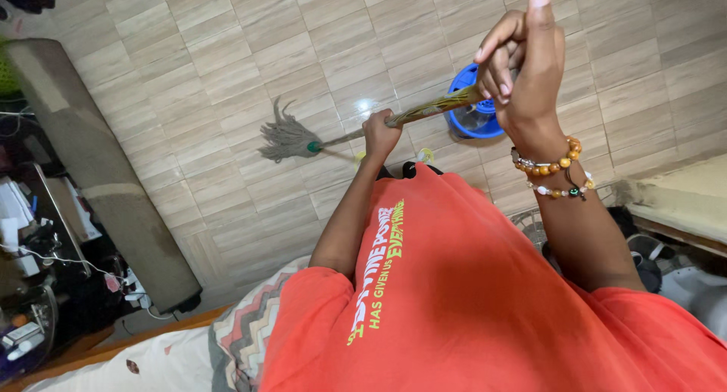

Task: The person mops a tiled floor using a mop, moving across the room towards a bucket and then into an adjacent bathroom area.

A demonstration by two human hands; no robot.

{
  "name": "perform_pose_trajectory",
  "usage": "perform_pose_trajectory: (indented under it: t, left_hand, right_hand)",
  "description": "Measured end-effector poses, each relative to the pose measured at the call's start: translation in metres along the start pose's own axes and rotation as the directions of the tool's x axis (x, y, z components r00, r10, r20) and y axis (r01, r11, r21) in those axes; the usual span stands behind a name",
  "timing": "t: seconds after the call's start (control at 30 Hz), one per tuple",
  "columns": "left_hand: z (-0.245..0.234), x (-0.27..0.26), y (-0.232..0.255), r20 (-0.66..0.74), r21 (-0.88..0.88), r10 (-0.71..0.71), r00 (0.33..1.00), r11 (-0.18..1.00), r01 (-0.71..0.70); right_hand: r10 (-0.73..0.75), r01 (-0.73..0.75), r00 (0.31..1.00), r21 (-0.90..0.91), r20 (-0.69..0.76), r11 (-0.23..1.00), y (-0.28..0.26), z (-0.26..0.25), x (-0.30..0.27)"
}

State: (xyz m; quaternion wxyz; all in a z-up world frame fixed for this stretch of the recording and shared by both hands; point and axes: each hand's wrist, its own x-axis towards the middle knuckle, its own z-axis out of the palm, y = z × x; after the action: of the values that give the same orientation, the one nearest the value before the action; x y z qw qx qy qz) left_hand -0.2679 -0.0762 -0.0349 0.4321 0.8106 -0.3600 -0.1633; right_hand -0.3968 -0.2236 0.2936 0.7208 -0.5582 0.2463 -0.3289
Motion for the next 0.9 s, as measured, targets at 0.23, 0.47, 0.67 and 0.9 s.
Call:
perform_pose_trajectory:
  t: [0.23, 0.47, 0.67, 0.9]
  left_hand:
    - [0.032, 0.003, 0.051, -0.05, -0.139, 0.024, 0.998, 0.99, -0.03]
    - [0.079, 0.013, 0.087, -0.059, -0.206, 0.15, 0.987, 0.965, -0.159]
    - [0.108, 0.024, 0.111, 0.048, -0.27, 0.189, 0.981, 0.948, -0.17]
    - [0.13, 0.02, 0.119, 0.243, -0.339, 0.292, 0.925, 0.919, -0.201]
  right_hand:
    - [-0.123, 0.134, 0.987, -0.106, 0.1, 0.985, -0.041, -0.02, -0.024]
    - [-0.135, 0.154, 0.983, -0.155, 0.124, 0.976, -0.062, -0.057, -0.051]
    - [-0.186, 0.207, 0.977, -0.254, 0.103, 0.945, -0.074, -0.073, -0.069]
    - [-0.246, 0.259, 0.966, -0.354, 0.081, 0.899, -0.09, -0.072, -0.092]
